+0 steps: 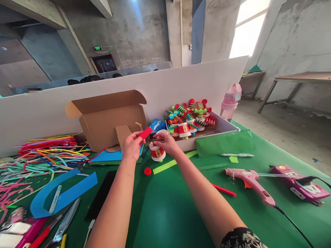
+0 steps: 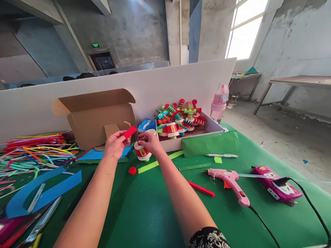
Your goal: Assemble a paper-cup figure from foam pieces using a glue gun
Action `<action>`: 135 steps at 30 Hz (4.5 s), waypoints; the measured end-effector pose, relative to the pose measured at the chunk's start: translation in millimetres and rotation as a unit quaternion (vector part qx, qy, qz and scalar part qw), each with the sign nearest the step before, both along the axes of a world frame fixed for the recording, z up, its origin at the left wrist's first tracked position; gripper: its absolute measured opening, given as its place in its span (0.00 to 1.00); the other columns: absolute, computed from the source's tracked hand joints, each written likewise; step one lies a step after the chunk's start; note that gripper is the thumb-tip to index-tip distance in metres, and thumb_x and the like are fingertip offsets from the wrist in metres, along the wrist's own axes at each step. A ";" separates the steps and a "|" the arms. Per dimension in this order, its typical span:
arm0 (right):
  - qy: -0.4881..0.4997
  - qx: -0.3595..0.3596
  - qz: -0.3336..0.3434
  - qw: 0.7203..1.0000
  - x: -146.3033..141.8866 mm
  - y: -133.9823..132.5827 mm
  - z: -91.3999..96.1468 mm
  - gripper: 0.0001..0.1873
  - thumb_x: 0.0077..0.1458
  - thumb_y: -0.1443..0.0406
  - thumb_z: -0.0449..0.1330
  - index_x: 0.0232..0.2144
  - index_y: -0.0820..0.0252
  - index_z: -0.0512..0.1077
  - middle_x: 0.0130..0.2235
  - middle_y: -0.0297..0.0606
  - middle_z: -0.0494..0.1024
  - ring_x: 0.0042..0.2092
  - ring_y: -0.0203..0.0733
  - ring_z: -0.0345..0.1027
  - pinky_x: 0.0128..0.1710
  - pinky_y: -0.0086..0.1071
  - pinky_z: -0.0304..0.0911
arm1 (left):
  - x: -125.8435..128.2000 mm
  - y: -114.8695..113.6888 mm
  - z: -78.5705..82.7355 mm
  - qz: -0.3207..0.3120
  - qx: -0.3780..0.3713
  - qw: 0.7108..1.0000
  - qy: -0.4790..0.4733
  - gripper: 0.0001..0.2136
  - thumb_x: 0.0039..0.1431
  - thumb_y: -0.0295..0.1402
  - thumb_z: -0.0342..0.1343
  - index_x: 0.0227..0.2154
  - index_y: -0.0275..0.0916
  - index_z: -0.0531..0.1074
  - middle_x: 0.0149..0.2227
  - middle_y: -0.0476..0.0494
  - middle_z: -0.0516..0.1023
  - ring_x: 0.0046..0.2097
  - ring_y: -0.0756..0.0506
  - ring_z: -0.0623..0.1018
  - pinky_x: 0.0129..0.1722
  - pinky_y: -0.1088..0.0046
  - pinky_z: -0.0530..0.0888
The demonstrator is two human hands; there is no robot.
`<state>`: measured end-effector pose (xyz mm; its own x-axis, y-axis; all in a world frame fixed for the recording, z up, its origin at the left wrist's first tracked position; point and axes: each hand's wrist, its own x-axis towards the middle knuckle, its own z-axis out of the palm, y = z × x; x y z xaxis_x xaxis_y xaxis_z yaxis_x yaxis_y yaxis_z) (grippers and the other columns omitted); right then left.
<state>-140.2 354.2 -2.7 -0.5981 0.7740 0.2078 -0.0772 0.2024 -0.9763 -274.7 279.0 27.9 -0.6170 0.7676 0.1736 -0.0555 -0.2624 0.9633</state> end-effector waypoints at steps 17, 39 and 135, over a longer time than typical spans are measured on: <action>0.057 -0.069 0.044 0.995 -3.4 4.0 -5.8 0.12 0.45 0.71 0.67 0.34 0.56 0.72 0.29 0.29 0.78 0.36 0.40 0.76 0.43 0.37 0.71 | 2.7 1.8 -7.8 0.035 -0.020 0.981 0.191 0.10 0.41 0.30 0.60 0.29 0.37 0.80 0.28 0.47 0.81 0.29 0.49 0.74 0.27 0.76 0.70; 0.087 -0.096 0.082 0.988 1.7 6.9 -9.3 0.23 0.39 0.61 0.73 0.38 0.55 0.71 0.32 0.31 0.80 0.37 0.41 0.77 0.45 0.40 0.72 | -5.0 1.7 -8.5 0.083 0.020 0.890 0.449 0.10 0.52 0.23 0.55 0.31 0.39 0.81 0.32 0.48 0.82 0.33 0.49 0.76 0.35 0.75 0.73; 0.104 -0.034 0.045 0.993 12.3 -2.3 9.1 0.16 0.50 0.51 0.63 0.35 0.55 0.74 0.34 0.33 0.77 0.39 0.41 0.70 0.41 0.32 0.63 | -13.5 -14.8 -7.4 -0.121 -0.003 0.972 0.203 0.14 0.46 0.41 0.64 0.33 0.38 0.80 0.51 0.38 0.77 0.50 0.38 0.76 0.46 0.63 0.75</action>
<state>-127.9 351.8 6.3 -0.6156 0.7355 0.2830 -0.2928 0.1200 -0.9486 -288.1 264.2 20.4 -0.2992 0.8836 0.3602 0.2692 -0.2840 0.9203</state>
